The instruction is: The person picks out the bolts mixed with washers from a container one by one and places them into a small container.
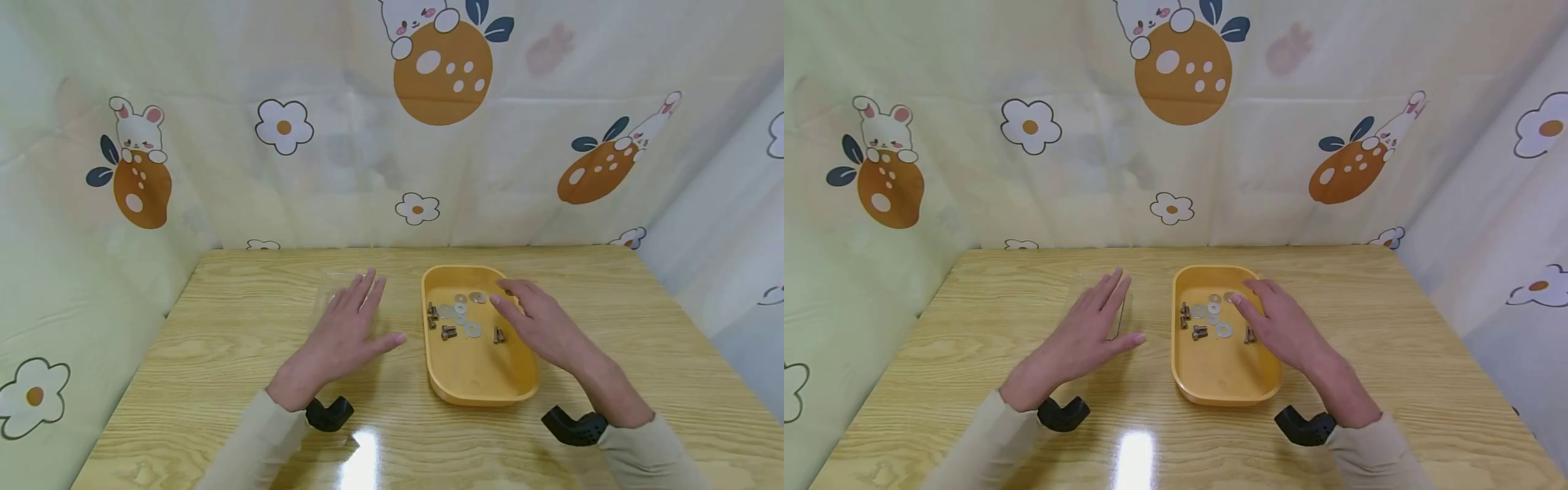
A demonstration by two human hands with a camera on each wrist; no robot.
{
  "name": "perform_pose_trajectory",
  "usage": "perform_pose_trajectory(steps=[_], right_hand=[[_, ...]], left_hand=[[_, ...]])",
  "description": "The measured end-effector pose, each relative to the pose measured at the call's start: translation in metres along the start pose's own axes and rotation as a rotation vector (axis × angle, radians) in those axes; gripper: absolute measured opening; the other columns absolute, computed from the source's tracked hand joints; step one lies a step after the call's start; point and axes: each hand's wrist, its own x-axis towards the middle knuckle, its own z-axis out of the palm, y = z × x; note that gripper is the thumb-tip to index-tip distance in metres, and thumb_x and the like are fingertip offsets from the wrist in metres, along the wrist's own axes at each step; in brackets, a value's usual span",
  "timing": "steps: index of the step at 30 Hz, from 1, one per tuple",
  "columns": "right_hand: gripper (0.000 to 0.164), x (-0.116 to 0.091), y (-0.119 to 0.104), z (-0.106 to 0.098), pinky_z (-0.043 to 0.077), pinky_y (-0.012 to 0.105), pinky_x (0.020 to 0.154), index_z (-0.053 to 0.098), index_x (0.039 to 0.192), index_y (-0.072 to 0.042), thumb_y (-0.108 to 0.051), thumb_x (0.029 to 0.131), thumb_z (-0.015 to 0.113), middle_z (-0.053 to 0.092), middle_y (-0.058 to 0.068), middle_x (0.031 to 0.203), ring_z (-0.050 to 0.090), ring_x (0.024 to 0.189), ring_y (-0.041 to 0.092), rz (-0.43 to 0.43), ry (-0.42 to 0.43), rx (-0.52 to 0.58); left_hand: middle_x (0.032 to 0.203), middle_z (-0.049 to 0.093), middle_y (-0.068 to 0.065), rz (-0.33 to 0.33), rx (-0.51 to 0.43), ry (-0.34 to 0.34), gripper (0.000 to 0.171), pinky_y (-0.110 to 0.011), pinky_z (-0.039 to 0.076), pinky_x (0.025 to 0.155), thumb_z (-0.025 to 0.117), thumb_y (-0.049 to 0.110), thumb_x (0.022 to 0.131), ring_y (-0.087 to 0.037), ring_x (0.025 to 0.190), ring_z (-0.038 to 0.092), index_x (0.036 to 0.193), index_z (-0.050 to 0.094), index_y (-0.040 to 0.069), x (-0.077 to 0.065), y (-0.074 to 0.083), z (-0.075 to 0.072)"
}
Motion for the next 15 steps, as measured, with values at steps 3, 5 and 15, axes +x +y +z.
perform_pose_trajectory(steps=[3,5,15], right_hand=[[0.050,0.003,0.000,0.004,0.049,0.057,0.099,0.053,0.137,0.002,-0.036,0.107,0.043,0.056,0.024,0.137,0.057,0.120,0.040,-0.033,0.014,0.037],[0.042,0.005,0.001,0.007,0.052,0.054,0.096,0.059,0.131,0.001,-0.030,0.106,0.046,0.062,0.022,0.130,0.061,0.115,0.037,-0.047,0.011,0.049],[0.023,0.014,0.006,0.017,0.053,0.030,0.070,0.071,0.113,-0.007,-0.017,0.103,0.054,0.072,0.011,0.103,0.065,0.091,0.019,-0.069,-0.036,0.057]], left_hand=[[0.169,0.003,-0.007,0.017,-0.026,0.005,0.096,-0.048,0.008,0.126,0.048,0.067,0.094,-0.025,0.156,0.001,0.161,0.005,0.013,0.003,0.004,0.003],[0.169,0.003,-0.006,0.022,-0.045,0.006,0.097,-0.046,0.009,0.127,0.049,0.067,0.094,-0.024,0.156,0.001,0.161,0.005,0.013,0.005,0.007,0.005],[0.168,0.002,-0.007,0.055,-0.058,-0.009,0.099,-0.044,0.011,0.126,0.048,0.068,0.094,-0.024,0.156,0.004,0.160,0.007,0.007,0.011,0.016,0.019]])
